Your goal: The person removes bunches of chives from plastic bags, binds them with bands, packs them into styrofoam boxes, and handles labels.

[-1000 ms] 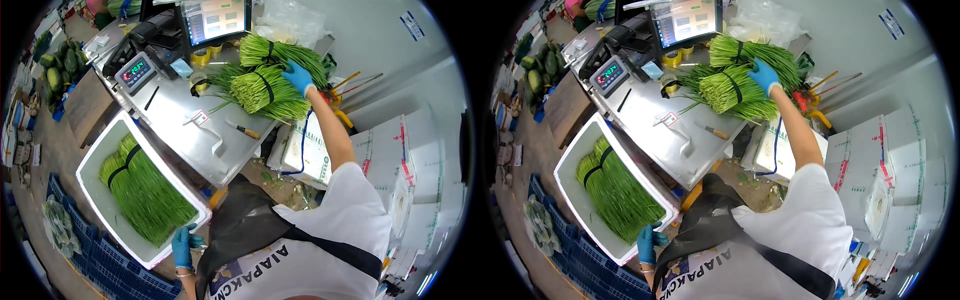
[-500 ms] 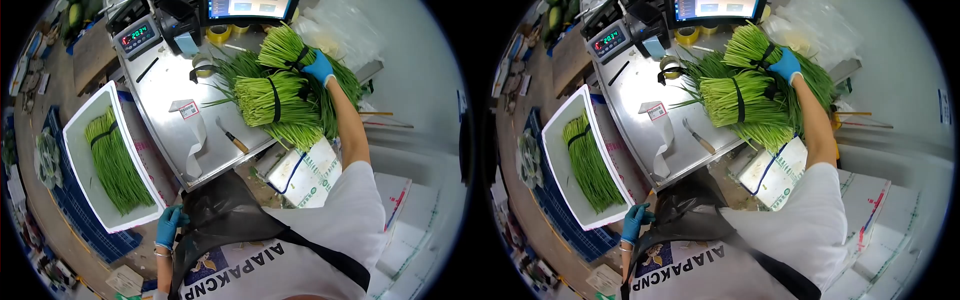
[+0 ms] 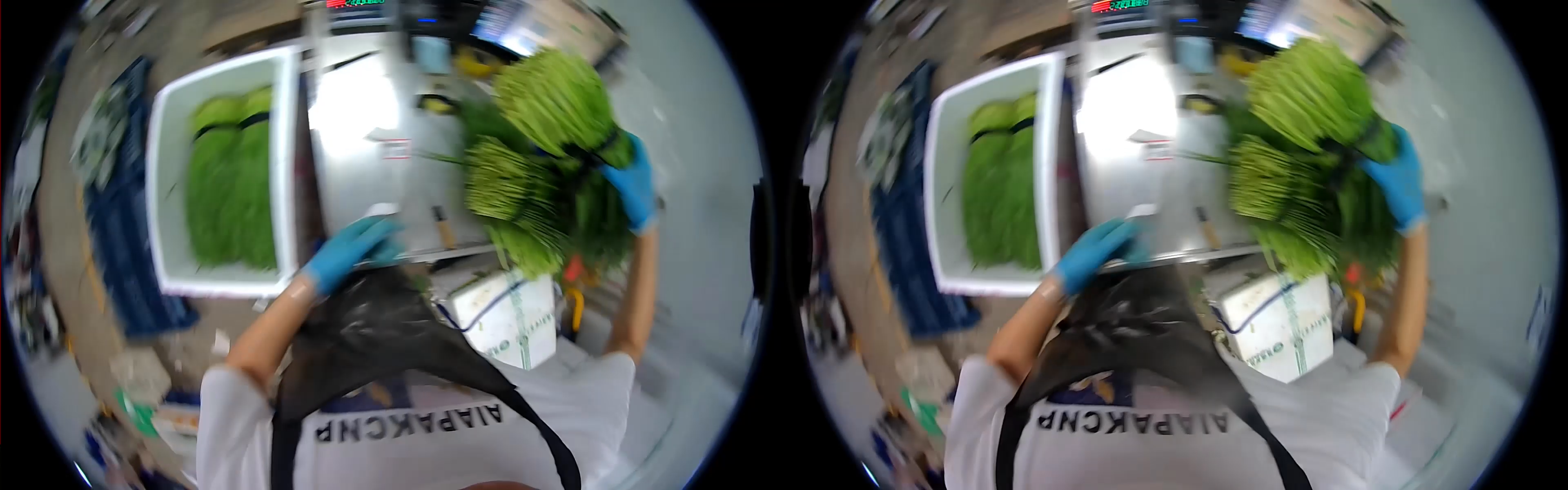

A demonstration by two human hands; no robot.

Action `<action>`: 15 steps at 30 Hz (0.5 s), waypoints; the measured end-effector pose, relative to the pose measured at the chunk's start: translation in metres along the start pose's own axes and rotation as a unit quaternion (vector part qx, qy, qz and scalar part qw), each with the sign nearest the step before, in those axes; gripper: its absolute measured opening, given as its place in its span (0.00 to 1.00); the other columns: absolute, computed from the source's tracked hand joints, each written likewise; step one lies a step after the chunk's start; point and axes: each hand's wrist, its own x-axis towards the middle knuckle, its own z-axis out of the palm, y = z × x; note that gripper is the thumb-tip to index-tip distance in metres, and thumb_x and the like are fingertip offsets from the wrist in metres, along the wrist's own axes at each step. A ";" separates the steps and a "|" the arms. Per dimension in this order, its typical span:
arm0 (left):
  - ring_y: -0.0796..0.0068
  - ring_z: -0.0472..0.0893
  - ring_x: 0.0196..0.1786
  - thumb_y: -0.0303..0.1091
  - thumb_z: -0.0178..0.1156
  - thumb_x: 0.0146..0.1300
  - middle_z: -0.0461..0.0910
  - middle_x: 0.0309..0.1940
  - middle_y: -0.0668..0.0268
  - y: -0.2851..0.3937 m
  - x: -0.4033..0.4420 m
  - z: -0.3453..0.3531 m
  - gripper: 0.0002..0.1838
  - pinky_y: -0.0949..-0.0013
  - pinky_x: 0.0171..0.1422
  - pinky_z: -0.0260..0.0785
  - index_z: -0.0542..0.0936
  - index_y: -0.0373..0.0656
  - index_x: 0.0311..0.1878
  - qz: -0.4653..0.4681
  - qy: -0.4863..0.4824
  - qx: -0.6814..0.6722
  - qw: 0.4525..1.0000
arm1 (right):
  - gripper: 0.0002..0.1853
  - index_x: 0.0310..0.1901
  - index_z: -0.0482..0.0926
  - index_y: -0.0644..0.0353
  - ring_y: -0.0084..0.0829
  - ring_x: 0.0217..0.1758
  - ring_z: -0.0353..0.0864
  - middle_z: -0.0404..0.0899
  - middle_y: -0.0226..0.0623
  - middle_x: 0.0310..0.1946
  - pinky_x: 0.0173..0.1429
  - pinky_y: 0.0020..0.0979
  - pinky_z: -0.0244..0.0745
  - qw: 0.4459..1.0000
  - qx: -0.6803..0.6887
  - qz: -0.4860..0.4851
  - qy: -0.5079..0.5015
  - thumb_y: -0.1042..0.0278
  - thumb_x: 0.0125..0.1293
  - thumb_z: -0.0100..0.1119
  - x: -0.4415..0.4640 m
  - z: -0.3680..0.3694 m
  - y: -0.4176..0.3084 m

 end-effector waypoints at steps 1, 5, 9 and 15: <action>0.65 0.79 0.57 0.55 0.45 0.75 0.78 0.57 0.58 -0.007 0.014 0.000 0.29 0.63 0.65 0.70 0.69 0.44 0.69 0.070 -0.081 -0.150 0.983 | 0.33 0.60 0.71 0.63 0.32 0.56 0.77 0.78 0.40 0.53 0.64 0.34 0.71 1.000 -0.004 0.004 -0.015 0.69 0.52 0.72 0.001 0.008 -0.048; 0.38 0.56 0.75 0.77 0.42 0.60 0.53 0.76 0.54 0.031 0.007 -0.011 0.50 0.28 0.72 0.49 0.52 0.54 0.78 0.100 -0.333 -0.540 0.766 | 0.35 0.62 0.71 0.63 0.29 0.59 0.75 0.77 0.37 0.55 0.66 0.33 0.69 0.989 0.077 -0.088 -0.095 0.78 0.47 0.67 0.021 0.059 -0.164; 0.37 0.52 0.76 0.84 0.45 0.50 0.48 0.78 0.53 0.050 -0.083 -0.060 0.58 0.21 0.71 0.39 0.51 0.55 0.78 0.249 -0.307 -0.567 0.722 | 0.36 0.60 0.74 0.62 0.36 0.56 0.77 0.78 0.39 0.50 0.64 0.33 0.69 0.943 0.028 -0.279 -0.177 0.81 0.42 0.66 0.029 0.141 -0.309; 0.49 0.52 0.78 0.68 0.39 0.68 0.50 0.78 0.55 -0.033 -0.142 -0.159 0.43 0.33 0.76 0.42 0.51 0.51 0.78 0.393 -0.048 -0.520 0.757 | 0.34 0.57 0.77 0.53 0.46 0.43 0.76 0.76 0.39 0.37 0.47 0.42 0.71 0.781 -0.111 -0.593 -0.163 0.68 0.42 0.74 0.041 0.288 -0.468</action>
